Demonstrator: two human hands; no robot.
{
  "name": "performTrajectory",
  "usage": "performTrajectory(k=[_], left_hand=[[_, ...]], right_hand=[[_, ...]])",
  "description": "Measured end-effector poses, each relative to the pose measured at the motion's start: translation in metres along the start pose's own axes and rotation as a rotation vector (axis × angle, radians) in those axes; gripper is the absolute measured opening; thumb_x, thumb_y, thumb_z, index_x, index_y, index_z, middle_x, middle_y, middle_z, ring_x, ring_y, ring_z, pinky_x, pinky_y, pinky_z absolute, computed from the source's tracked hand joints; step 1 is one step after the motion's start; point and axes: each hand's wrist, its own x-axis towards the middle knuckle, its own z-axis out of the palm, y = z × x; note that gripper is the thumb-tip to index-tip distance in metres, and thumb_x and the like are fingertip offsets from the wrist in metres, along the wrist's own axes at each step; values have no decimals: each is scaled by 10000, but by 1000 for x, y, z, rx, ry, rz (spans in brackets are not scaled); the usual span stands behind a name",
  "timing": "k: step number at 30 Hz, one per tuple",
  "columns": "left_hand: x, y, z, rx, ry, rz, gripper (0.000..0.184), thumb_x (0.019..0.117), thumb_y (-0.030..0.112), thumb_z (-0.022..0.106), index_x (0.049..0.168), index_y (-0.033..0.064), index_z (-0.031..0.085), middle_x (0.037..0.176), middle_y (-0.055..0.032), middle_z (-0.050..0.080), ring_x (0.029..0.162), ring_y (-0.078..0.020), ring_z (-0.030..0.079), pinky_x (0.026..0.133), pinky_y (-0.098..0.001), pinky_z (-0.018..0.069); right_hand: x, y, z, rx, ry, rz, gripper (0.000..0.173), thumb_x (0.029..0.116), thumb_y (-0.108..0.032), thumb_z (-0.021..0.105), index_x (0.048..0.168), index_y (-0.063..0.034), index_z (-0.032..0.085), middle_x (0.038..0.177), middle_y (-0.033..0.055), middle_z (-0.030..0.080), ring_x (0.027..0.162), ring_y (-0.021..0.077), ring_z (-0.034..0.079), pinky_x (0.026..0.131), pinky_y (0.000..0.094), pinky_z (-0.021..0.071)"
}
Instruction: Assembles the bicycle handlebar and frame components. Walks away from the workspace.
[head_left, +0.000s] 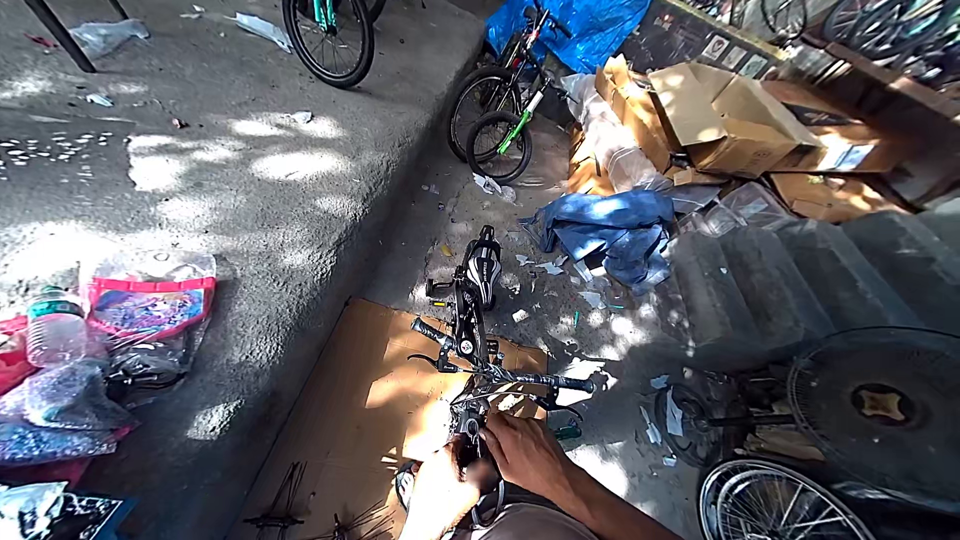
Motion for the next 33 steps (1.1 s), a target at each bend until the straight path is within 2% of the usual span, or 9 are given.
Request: performTrajectory(k=[4, 8, 10, 13, 16, 20, 22, 27, 33], left_hand=[[7, -14, 4, -63, -4, -3, 452, 850, 493, 637, 1177, 189, 706, 1025, 15, 747, 976, -152, 712, 896, -497, 574], [12, -29, 8, -663, -104, 147, 355, 980, 290, 659, 1245, 54, 675, 1086, -61, 749, 990, -154, 721, 911, -374, 602], [14, -31, 11, -794, -133, 144, 411, 989, 302, 656, 1329, 71, 639, 1198, -73, 710, 1033, -146, 687, 894, -345, 574], [25, -44, 29, -638, -60, 74, 547, 909, 406, 744, 1370, 131, 637, 1421, -125, 526, 1244, -183, 576, 1009, -355, 544], [37, -58, 49, -320, -6, -3, 686, 880, 548, 703, 1453, 189, 588, 1477, -249, 432, 1286, -304, 533, 1042, -467, 501], [57, -67, 74, -199, -1, -9, 624, 972, 429, 623, 1480, 84, 510, 1198, -143, 714, 1079, -257, 702, 1018, -509, 529], [68, -61, 83, -159, -39, -60, 591, 974, 391, 609, 1473, 91, 508, 1107, -138, 740, 1018, -287, 721, 974, -552, 542], [107, -45, 108, -197, -81, -249, 504, 952, 406, 648, 1370, 126, 617, 1223, -131, 707, 1132, -275, 681, 1021, -547, 510], [147, -19, 158, -143, -86, -431, 468, 984, 402, 586, 1385, 162, 612, 1234, -147, 701, 1136, -327, 676, 991, -602, 508]], right_hand=[[-1, 10, -15, 26, 94, -13, 371, 1096, -363, 401, 1121, -92, 653, 1053, 134, 698, 824, 303, 725, 675, 483, 600], [10, 42, -29, 357, 61, 174, 348, 1058, -379, 478, 1188, -158, 714, 1107, 30, 738, 1014, 174, 704, 926, 436, 564], [13, 64, -27, 591, 97, 204, 282, 1034, -301, 549, 1187, -146, 729, 1080, 8, 741, 933, 112, 703, 882, 351, 581], [10, 93, -26, 795, 137, 237, 227, 1020, -202, 578, 1155, -116, 738, 1063, 19, 740, 913, 109, 707, 852, 321, 598], [8, 120, -28, 833, 139, 293, 219, 1011, -166, 598, 1140, -128, 770, 1043, 17, 753, 905, 108, 711, 859, 308, 597], [11, 158, -30, 831, 112, 315, 210, 1013, -182, 615, 1134, -128, 778, 1019, 7, 759, 910, 96, 712, 877, 299, 591], [19, 178, -27, 799, 88, 314, 209, 1010, -201, 615, 1125, -147, 782, 1041, -11, 757, 934, 79, 704, 896, 295, 579], [66, 215, 4, 415, -113, 252, 294, 987, -275, 574, 1193, -182, 761, 1209, 37, 729, 1159, 169, 669, 1050, 430, 519], [120, 200, 38, 118, -395, 16, 438, 1021, -420, 536, 1350, -153, 647, 1419, 135, 593, 1165, 353, 659, 953, 579, 539]])
